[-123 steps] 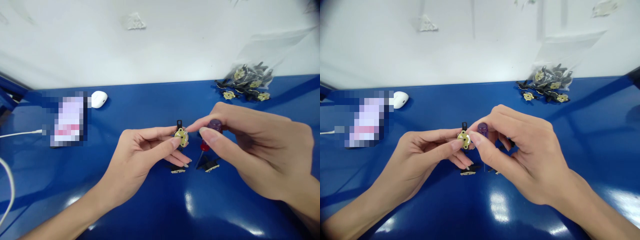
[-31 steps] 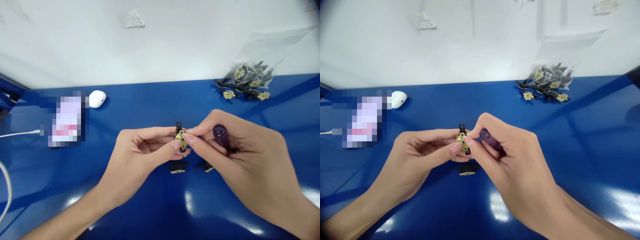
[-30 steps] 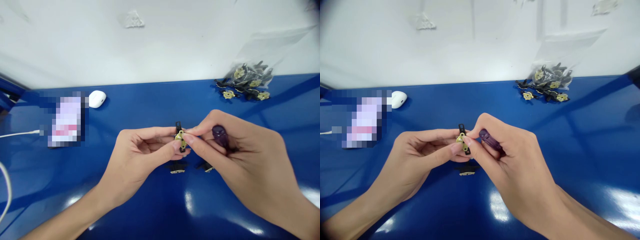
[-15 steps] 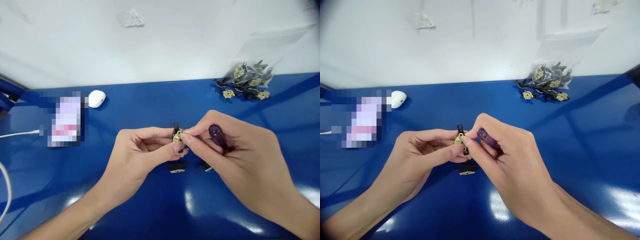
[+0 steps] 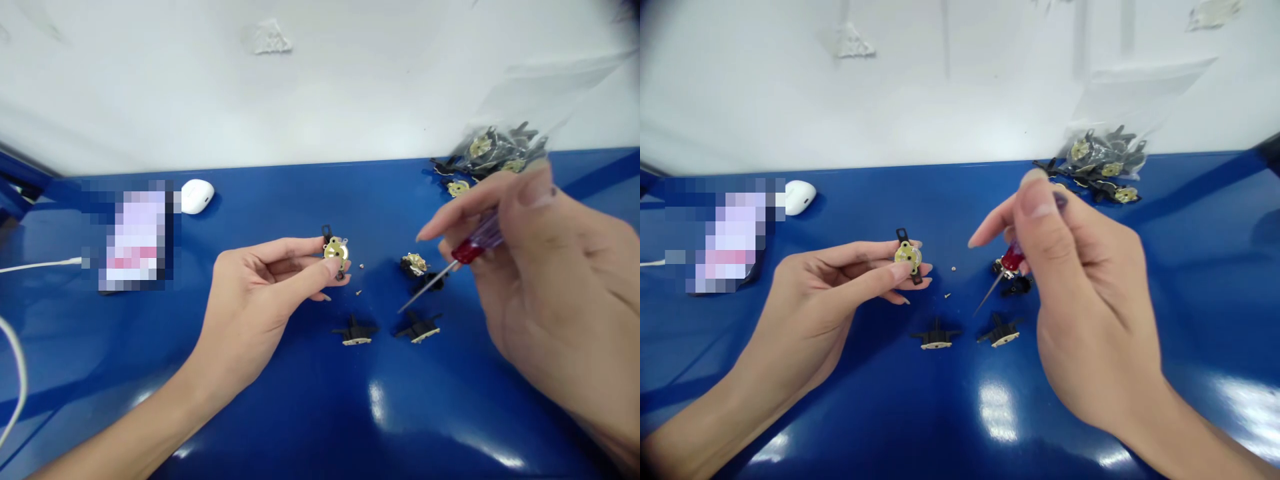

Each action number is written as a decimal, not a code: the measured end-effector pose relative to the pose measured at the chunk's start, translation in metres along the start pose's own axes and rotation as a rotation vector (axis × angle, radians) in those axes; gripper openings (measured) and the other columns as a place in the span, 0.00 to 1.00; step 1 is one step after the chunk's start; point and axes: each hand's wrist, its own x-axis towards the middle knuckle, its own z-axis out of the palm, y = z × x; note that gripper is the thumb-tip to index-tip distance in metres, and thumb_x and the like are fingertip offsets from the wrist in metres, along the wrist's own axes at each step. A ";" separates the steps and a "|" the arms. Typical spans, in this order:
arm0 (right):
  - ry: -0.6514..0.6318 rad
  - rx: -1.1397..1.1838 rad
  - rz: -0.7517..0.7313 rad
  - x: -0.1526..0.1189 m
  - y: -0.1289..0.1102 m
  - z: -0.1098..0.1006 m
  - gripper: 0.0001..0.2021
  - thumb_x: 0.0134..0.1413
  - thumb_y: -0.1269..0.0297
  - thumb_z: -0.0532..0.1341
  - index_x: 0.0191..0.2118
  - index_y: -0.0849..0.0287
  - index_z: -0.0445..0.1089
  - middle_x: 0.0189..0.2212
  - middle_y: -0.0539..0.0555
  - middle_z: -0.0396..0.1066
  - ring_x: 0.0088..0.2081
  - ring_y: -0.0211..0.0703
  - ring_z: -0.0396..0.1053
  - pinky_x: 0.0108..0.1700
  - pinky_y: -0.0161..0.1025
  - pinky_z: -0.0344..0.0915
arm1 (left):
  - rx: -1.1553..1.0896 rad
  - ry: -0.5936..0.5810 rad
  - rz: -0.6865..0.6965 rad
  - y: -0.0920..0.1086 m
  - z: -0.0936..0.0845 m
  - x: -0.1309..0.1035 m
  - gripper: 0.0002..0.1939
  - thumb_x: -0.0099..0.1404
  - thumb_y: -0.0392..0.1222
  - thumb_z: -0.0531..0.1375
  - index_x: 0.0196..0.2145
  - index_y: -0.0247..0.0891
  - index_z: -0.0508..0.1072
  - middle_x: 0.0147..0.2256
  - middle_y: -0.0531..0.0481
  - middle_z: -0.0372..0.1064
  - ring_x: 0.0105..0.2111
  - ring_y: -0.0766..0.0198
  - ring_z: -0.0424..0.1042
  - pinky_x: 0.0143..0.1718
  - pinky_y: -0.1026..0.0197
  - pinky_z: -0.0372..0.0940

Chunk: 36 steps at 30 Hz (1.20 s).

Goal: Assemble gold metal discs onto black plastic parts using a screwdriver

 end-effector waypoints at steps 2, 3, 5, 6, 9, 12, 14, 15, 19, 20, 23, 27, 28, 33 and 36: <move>-0.039 0.004 0.047 -0.004 -0.004 0.001 0.22 0.82 0.44 0.58 0.38 0.46 0.83 0.35 0.52 0.78 0.33 0.44 0.71 0.30 0.46 0.60 | 0.002 0.009 0.001 0.000 0.000 0.000 0.09 0.69 0.45 0.79 0.45 0.41 0.92 0.43 0.46 0.92 0.41 0.55 0.90 0.40 0.63 0.80; -0.054 0.009 0.057 -0.006 -0.005 0.002 0.21 0.81 0.45 0.60 0.38 0.46 0.83 0.32 0.51 0.76 0.31 0.43 0.69 0.29 0.45 0.59 | -0.003 0.012 -0.005 0.000 0.001 0.000 0.10 0.68 0.45 0.80 0.45 0.41 0.92 0.42 0.46 0.92 0.40 0.55 0.90 0.40 0.63 0.80; -0.099 -0.054 0.037 -0.008 -0.006 0.004 0.19 0.81 0.47 0.61 0.37 0.45 0.83 0.29 0.50 0.75 0.29 0.43 0.69 0.29 0.44 0.61 | -0.017 0.018 -0.019 0.000 0.001 0.000 0.10 0.66 0.43 0.81 0.44 0.40 0.92 0.42 0.47 0.92 0.36 0.58 0.89 0.38 0.64 0.79; -0.118 -0.082 0.031 -0.009 -0.006 0.004 0.19 0.80 0.48 0.62 0.36 0.46 0.82 0.29 0.50 0.76 0.30 0.44 0.70 0.29 0.44 0.61 | -0.022 0.018 -0.026 0.001 0.002 0.001 0.10 0.66 0.42 0.81 0.44 0.41 0.92 0.42 0.47 0.92 0.33 0.60 0.89 0.37 0.65 0.79; -0.161 -0.107 0.005 -0.009 -0.002 0.007 0.18 0.80 0.48 0.62 0.37 0.46 0.82 0.31 0.49 0.79 0.31 0.44 0.74 0.29 0.43 0.62 | -0.019 0.015 -0.025 0.001 0.002 0.001 0.09 0.66 0.41 0.81 0.44 0.40 0.92 0.42 0.48 0.91 0.28 0.63 0.86 0.33 0.66 0.77; -0.166 -0.121 -0.037 -0.010 0.002 0.008 0.16 0.79 0.48 0.64 0.39 0.46 0.81 0.33 0.49 0.81 0.32 0.44 0.76 0.31 0.43 0.64 | -0.005 0.011 -0.014 0.000 0.001 0.002 0.09 0.68 0.41 0.79 0.45 0.40 0.92 0.41 0.47 0.91 0.29 0.62 0.86 0.32 0.65 0.76; -0.160 -0.140 -0.047 -0.011 0.002 0.008 0.15 0.79 0.49 0.64 0.38 0.46 0.81 0.33 0.49 0.81 0.32 0.44 0.76 0.32 0.44 0.64 | 0.002 0.012 -0.003 -0.001 0.001 0.002 0.08 0.69 0.41 0.78 0.45 0.40 0.92 0.41 0.47 0.91 0.29 0.61 0.87 0.32 0.64 0.77; -0.154 -0.148 -0.047 -0.011 0.001 0.007 0.15 0.79 0.50 0.64 0.38 0.46 0.80 0.33 0.49 0.81 0.32 0.44 0.76 0.32 0.44 0.64 | 0.005 0.015 -0.001 -0.002 0.001 0.002 0.08 0.69 0.42 0.78 0.46 0.40 0.92 0.40 0.47 0.91 0.29 0.60 0.87 0.32 0.63 0.77; -0.084 -0.099 -0.013 -0.012 -0.005 0.005 0.16 0.79 0.52 0.65 0.35 0.45 0.81 0.31 0.48 0.79 0.30 0.43 0.73 0.30 0.44 0.63 | 0.005 0.029 -0.004 -0.002 0.002 0.004 0.10 0.68 0.43 0.79 0.45 0.39 0.92 0.36 0.47 0.90 0.28 0.58 0.87 0.31 0.62 0.80; -0.071 -0.053 0.000 -0.012 -0.006 0.005 0.17 0.79 0.52 0.64 0.35 0.45 0.82 0.31 0.48 0.78 0.29 0.42 0.72 0.30 0.43 0.63 | 0.002 0.028 -0.009 -0.001 0.002 0.004 0.10 0.68 0.43 0.79 0.45 0.38 0.92 0.35 0.48 0.90 0.28 0.59 0.87 0.31 0.62 0.81; -0.064 0.110 0.001 -0.011 -0.006 0.006 0.18 0.81 0.52 0.63 0.35 0.44 0.84 0.34 0.48 0.78 0.31 0.40 0.71 0.33 0.43 0.66 | -0.018 0.002 -0.043 0.002 0.003 0.004 0.12 0.68 0.40 0.80 0.47 0.35 0.91 0.32 0.48 0.89 0.28 0.61 0.86 0.34 0.65 0.82; -0.010 0.261 -0.079 -0.012 -0.004 0.011 0.20 0.81 0.51 0.63 0.36 0.48 0.85 0.39 0.51 0.80 0.34 0.43 0.72 0.34 0.46 0.66 | -0.098 -0.075 -0.115 0.003 0.003 0.005 0.12 0.69 0.37 0.79 0.49 0.34 0.91 0.30 0.49 0.88 0.28 0.65 0.86 0.36 0.70 0.81; -0.005 0.270 -0.080 -0.013 -0.004 0.012 0.21 0.81 0.51 0.62 0.35 0.48 0.84 0.39 0.52 0.80 0.35 0.44 0.73 0.35 0.47 0.66 | -0.124 -0.100 -0.125 0.003 0.002 0.005 0.12 0.69 0.36 0.79 0.49 0.34 0.91 0.31 0.49 0.88 0.28 0.66 0.85 0.35 0.70 0.81; -0.007 0.258 -0.042 -0.014 -0.008 0.011 0.21 0.79 0.47 0.63 0.34 0.48 0.83 0.37 0.53 0.79 0.35 0.46 0.72 0.35 0.48 0.66 | -0.221 -0.226 -0.154 0.000 0.003 0.004 0.08 0.70 0.35 0.78 0.46 0.35 0.92 0.31 0.50 0.85 0.26 0.67 0.82 0.31 0.69 0.80; 0.002 0.263 -0.028 -0.013 -0.008 0.010 0.21 0.76 0.44 0.66 0.32 0.48 0.83 0.34 0.53 0.78 0.34 0.47 0.71 0.35 0.49 0.66 | -0.234 -0.272 -0.182 0.000 0.005 0.003 0.10 0.69 0.37 0.79 0.48 0.38 0.93 0.32 0.50 0.84 0.25 0.70 0.78 0.29 0.70 0.78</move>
